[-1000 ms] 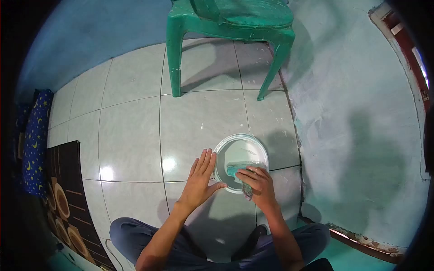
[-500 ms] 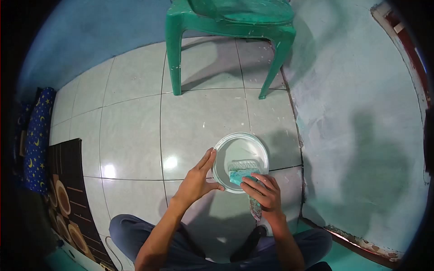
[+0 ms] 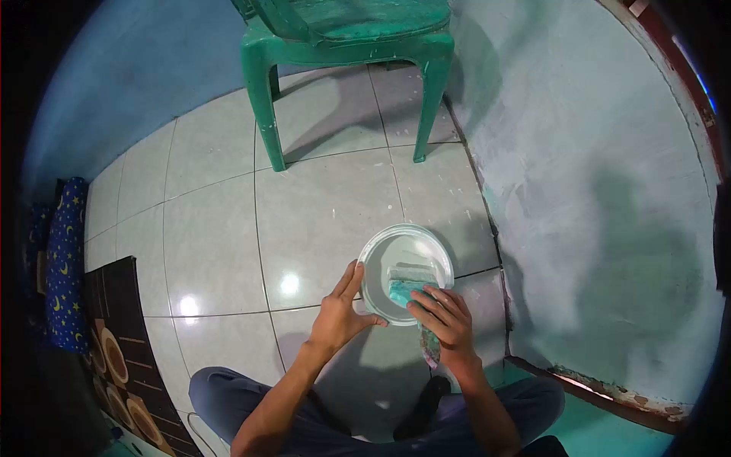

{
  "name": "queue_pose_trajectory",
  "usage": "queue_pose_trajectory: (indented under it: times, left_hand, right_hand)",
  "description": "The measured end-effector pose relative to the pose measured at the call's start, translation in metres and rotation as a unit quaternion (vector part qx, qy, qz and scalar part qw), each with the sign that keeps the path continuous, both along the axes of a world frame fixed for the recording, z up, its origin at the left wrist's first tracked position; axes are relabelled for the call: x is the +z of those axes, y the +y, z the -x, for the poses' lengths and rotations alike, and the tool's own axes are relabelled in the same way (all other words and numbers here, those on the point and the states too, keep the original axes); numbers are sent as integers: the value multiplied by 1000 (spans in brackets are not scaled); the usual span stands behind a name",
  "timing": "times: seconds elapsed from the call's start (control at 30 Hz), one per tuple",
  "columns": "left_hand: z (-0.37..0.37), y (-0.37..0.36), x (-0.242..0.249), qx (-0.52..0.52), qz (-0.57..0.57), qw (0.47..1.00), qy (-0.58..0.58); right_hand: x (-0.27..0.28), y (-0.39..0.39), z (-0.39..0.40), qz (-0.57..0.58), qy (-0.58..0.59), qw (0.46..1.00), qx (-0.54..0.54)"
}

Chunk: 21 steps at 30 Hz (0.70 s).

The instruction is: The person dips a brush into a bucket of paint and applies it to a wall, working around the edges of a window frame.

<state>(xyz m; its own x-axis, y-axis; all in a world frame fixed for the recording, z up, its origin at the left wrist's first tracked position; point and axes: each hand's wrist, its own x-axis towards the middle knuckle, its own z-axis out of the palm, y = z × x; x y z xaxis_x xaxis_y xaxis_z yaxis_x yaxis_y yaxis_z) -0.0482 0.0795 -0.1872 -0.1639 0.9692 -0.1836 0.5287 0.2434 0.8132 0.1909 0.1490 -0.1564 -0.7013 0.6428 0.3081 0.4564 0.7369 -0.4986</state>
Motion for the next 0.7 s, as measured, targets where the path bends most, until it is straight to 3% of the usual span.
queue_pose_trajectory:
  times: [0.17, 0.23, 0.7]
  left_hand:
    - [0, 3, -1, -12, 9, 998, -63]
    - [4, 3, -2, -36, -51, 997, -42]
    - [6, -2, 1, -62, -56, 996, 20]
  right_hand:
    - [-3, -10, -2, 39, 7, 999, -5]
    - [-6, -14, 0, 29, 7, 999, 14]
    - [-9, -31, 6, 73, -38, 997, -7]
